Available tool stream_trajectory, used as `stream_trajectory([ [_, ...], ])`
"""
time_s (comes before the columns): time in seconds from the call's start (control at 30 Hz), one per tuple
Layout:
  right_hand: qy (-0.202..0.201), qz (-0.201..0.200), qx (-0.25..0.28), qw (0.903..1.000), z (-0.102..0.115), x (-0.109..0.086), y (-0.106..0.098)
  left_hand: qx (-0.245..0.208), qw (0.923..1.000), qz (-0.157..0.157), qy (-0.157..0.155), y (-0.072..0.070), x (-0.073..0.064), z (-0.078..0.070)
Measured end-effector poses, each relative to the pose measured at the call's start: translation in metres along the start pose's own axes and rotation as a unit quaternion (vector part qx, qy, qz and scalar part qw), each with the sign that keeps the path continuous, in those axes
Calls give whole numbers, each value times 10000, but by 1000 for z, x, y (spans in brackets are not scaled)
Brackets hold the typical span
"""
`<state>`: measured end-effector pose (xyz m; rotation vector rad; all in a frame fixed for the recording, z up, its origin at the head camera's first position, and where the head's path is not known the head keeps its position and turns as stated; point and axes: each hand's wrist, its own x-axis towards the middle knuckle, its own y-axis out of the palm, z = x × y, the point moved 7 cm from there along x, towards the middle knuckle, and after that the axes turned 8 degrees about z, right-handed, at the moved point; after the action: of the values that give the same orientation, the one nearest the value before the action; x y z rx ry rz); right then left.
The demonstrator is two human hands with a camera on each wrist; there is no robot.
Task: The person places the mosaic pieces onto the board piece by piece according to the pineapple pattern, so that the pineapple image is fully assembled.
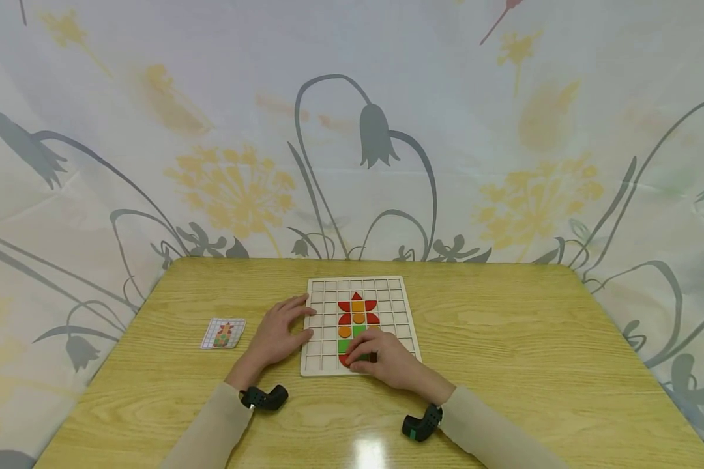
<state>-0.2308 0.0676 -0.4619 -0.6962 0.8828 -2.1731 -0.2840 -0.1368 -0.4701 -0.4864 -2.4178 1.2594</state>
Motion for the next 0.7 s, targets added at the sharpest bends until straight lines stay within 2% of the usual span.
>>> stream_trajectory([
  [0.53,207,-89,-148,9996,2,0,-1,-46,10000,56,-55,0,1,-2],
  [0.7,150,-261,160,9994,-1,-1,-4,-260,9997,-25,12,-3,1,-2],
])
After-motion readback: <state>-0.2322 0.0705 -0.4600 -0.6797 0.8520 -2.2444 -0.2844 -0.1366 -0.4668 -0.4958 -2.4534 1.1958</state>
